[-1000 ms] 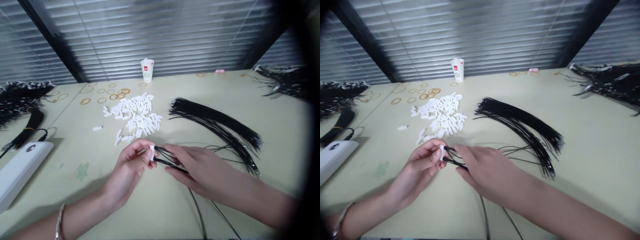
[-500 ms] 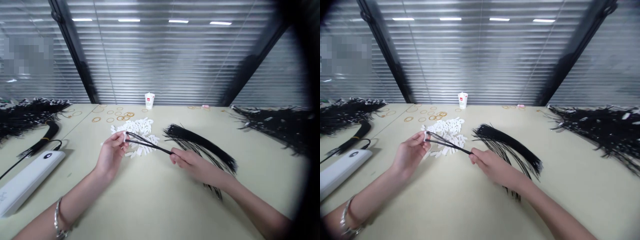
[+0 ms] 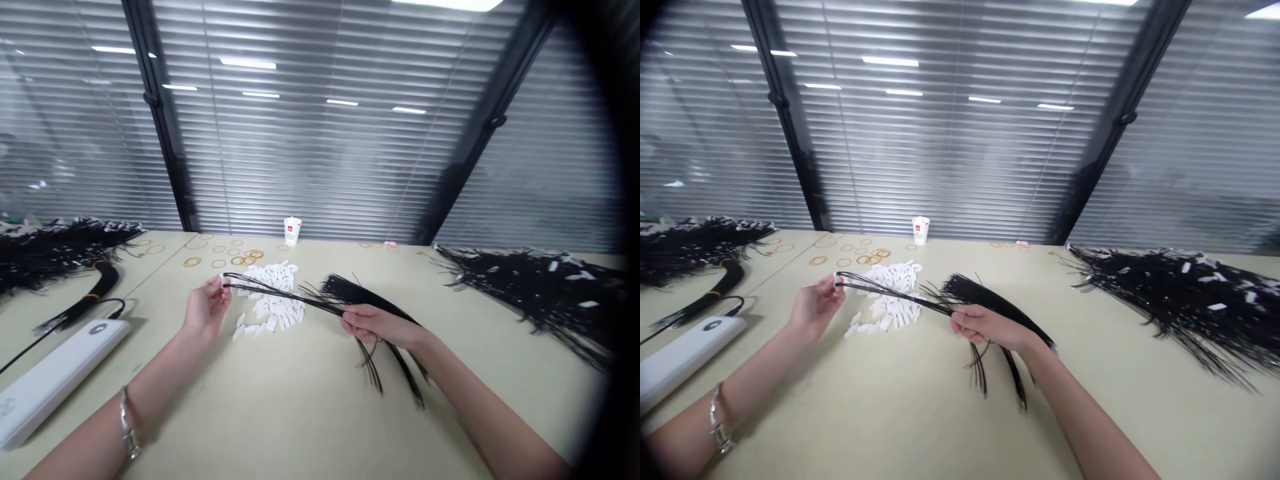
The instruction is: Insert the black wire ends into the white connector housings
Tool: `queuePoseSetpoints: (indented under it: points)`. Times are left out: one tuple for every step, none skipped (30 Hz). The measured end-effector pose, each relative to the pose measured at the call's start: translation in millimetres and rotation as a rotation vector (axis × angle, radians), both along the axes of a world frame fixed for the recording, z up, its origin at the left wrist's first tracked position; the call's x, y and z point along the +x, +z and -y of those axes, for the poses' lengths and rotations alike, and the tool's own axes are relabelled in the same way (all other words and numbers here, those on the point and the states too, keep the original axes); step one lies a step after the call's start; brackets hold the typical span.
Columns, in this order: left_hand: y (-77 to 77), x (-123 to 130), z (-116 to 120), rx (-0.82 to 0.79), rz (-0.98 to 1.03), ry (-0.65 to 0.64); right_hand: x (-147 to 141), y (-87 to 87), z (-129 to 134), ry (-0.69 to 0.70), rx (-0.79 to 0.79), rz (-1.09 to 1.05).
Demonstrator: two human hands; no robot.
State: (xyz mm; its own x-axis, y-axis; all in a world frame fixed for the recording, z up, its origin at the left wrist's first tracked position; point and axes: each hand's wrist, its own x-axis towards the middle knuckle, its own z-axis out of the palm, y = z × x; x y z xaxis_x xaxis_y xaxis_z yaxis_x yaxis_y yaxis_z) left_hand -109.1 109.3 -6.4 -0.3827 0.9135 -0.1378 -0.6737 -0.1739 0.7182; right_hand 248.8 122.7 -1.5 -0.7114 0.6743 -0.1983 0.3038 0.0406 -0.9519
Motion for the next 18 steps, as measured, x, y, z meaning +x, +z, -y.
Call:
queuePoseSetpoints:
  points:
    - [-0.9,-0.8,-1.1,-0.002,0.010,-0.002,1.0,-1.0,-2.0,-0.036,0.023,-0.025]
    - [-1.5,-1.5,-2.0,-0.002,0.020,-0.004,1.9,-1.7,-3.8,-0.068,0.045,-0.050]
    - [-2.0,-2.2,-2.7,-0.001,0.028,-0.008,2.7,-2.0,-5.5,-0.092,0.063,-0.071]
    - [-2.3,-2.7,-3.2,0.001,0.035,-0.014,3.3,-2.1,-6.8,-0.106,0.074,-0.089]
    - [-2.4,-3.2,-3.4,0.004,0.041,-0.021,3.8,-2.1,-7.9,-0.111,0.078,-0.104]
    - [-2.3,-3.6,-3.5,0.008,0.047,-0.030,4.1,-2.0,-8.6,-0.110,0.076,-0.119]
    - [-2.0,-3.9,-3.3,0.012,0.052,-0.041,4.1,-2.0,-8.9,-0.104,0.066,-0.134]
    - [-1.5,-4.0,-2.9,0.016,0.057,-0.051,3.8,-2.0,-8.9,-0.095,0.051,-0.152]
    - [-0.9,-4.0,-2.3,0.018,0.062,-0.062,3.3,-2.1,-8.5,-0.087,0.032,-0.174]
    - [-0.1,-3.9,-1.7,0.020,0.067,-0.071,2.6,-2.3,-8.0,-0.081,0.008,-0.199]
    - [0.9,-3.6,-1.0,0.019,0.073,-0.081,1.8,-2.7,-7.3,-0.078,-0.018,-0.225]
    - [1.9,-3.1,-0.2,0.020,0.078,-0.090,1.0,-3.0,-6.6,-0.078,-0.046,-0.251]
    - [2.9,-2.4,0.5,0.020,0.084,-0.097,0.3,-3.3,-6.0,-0.082,-0.076,-0.274]
    - [3.9,-1.7,1.2,0.022,0.089,-0.104,-0.4,-3.5,-5.4,-0.088,-0.107,-0.295]
    - [4.9,-0.8,1.8,0.025,0.094,-0.110,-0.9,-3.4,-4.9,-0.095,-0.141,-0.313]
    - [5.7,0.1,2.5,0.030,0.098,-0.114,-1.3,-3.1,-4.5,-0.101,-0.181,-0.326]
    - [6.4,0.9,3.1,0.033,0.101,-0.117,-1.6,-2.5,-4.1,-0.107,-0.224,-0.335]
    - [6.9,1.8,3.6,0.035,0.104,-0.119,-1.8,-1.7,-3.8,-0.113,-0.269,-0.341]
